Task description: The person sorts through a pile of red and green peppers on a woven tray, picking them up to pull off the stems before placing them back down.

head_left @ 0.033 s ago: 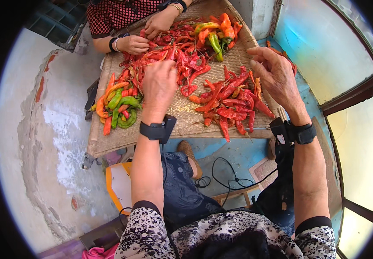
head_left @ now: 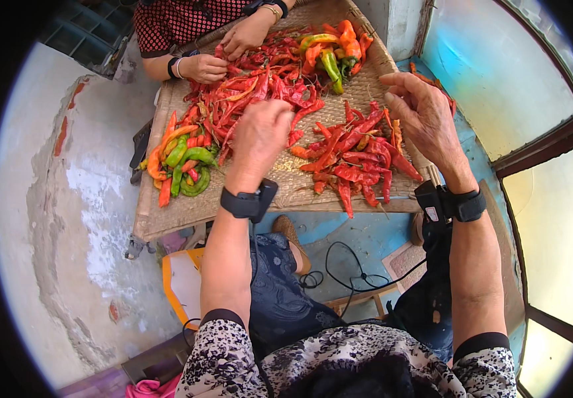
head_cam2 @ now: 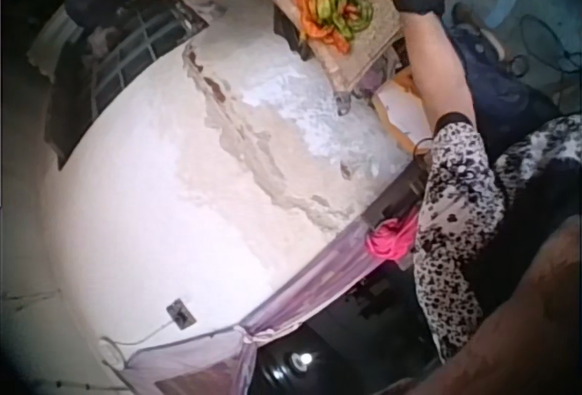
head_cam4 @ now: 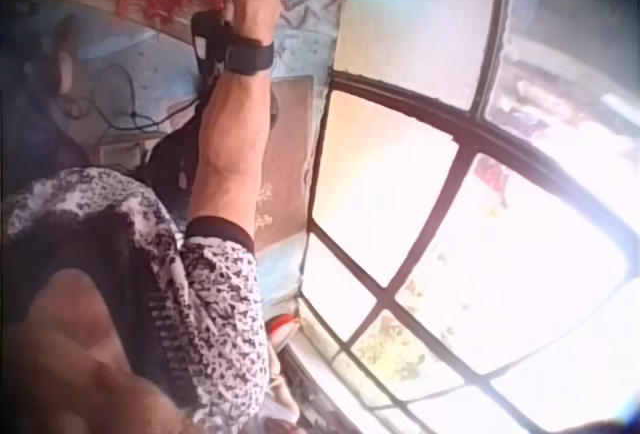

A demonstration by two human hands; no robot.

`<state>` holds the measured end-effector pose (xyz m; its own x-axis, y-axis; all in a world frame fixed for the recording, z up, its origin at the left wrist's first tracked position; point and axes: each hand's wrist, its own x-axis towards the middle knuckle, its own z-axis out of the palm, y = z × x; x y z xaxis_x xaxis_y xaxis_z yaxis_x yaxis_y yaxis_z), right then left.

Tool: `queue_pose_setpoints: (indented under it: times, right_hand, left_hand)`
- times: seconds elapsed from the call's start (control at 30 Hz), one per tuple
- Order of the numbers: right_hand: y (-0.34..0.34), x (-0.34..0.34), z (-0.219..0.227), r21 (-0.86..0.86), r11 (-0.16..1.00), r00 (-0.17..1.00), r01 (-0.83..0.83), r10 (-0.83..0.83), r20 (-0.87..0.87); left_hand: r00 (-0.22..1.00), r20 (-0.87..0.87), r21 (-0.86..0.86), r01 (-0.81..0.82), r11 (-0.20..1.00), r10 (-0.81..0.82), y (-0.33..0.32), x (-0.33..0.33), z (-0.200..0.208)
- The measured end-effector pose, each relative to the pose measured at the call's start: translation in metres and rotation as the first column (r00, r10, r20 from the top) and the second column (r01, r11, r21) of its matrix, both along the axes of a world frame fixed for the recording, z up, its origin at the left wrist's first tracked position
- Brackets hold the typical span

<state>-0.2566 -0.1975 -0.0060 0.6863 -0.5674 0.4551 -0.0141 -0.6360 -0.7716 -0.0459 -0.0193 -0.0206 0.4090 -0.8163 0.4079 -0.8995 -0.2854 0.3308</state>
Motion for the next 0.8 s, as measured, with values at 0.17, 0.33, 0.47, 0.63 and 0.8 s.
queue_pose_setpoints:
  times: [0.17,0.33,0.47,0.63,0.8]
  right_hand:
    - [-0.001,0.0,-0.003,0.005,1.0,1.0,-0.031,0.031,0.004]
    - [0.0,-0.003,0.004,-0.04,0.999,1.0,0.008,-0.008,0.0]
    - [-0.004,-0.007,0.004,-0.054,0.998,1.0,0.022,-0.023,-0.018]
    - [-0.003,-0.01,0.005,-0.052,0.998,1.0,0.017,-0.018,-0.015]
    - [-0.004,-0.006,-0.003,-0.011,1.0,0.999,-0.021,0.021,-0.038]
  left_hand:
    - [0.975,-0.155,0.246,0.195,0.949,-0.16,-0.014,-0.047,-0.018]
    - [0.877,-0.477,0.165,0.152,0.975,-0.056,-0.016,-0.037,-0.009]
    - [0.687,-0.717,-0.021,0.147,0.989,-0.118,-0.013,-0.024,-0.009]
    - [0.71,-0.701,-0.22,-0.127,0.967,-0.067,-0.007,-0.003,0.01]
    - [0.927,-0.326,0.133,-0.152,0.979,0.188,0.006,0.011,0.007]
